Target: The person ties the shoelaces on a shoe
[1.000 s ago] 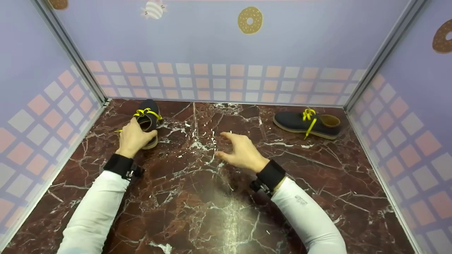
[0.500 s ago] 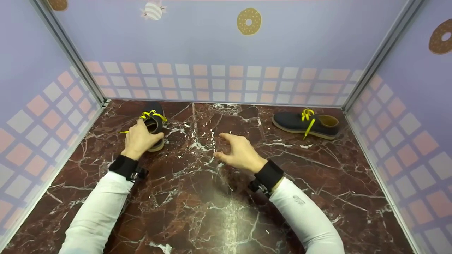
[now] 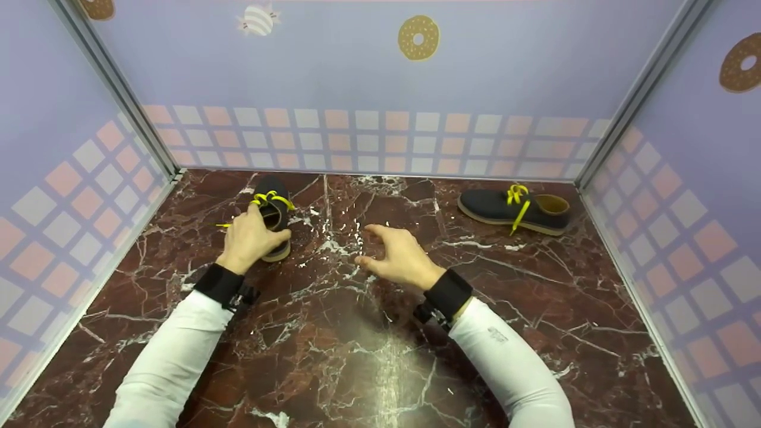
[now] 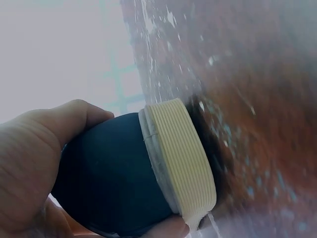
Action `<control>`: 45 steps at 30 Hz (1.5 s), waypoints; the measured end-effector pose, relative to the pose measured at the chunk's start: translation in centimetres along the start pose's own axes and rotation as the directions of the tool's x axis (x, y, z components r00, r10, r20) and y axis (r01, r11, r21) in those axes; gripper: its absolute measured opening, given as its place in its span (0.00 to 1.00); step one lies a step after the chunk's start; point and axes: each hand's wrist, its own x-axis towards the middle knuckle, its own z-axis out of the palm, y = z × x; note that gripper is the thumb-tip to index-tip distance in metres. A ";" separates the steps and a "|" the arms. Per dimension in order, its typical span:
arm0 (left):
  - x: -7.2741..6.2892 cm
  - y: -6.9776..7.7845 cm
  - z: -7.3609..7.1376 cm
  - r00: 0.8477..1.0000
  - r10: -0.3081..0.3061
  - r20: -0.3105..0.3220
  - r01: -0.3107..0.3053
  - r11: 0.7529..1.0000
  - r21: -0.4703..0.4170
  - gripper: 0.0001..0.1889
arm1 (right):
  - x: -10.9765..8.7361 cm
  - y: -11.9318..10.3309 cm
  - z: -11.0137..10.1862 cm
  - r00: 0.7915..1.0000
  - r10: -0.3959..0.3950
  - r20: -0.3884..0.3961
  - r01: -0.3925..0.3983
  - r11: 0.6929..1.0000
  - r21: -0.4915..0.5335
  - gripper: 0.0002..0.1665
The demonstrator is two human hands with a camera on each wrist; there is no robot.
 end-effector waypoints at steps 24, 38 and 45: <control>-2.9 4.7 1.2 0.989 0.100 0.109 -0.106 0.993 0.056 0.52 | 1.2 0.2 0.6 0.996 0.085 -0.022 -0.083 0.994 0.072 0.39; -4.2 6.9 2.3 0.978 0.153 0.145 -0.165 0.984 0.075 0.54 | 2.4 -0.1 2.4 0.979 0.201 0.041 -0.205 0.961 0.183 0.39; -4.9 7.8 2.7 0.969 0.183 0.164 -0.194 0.980 0.051 0.57 | 2.9 -0.1 3.3 0.978 0.197 0.064 -0.206 0.960 0.190 0.36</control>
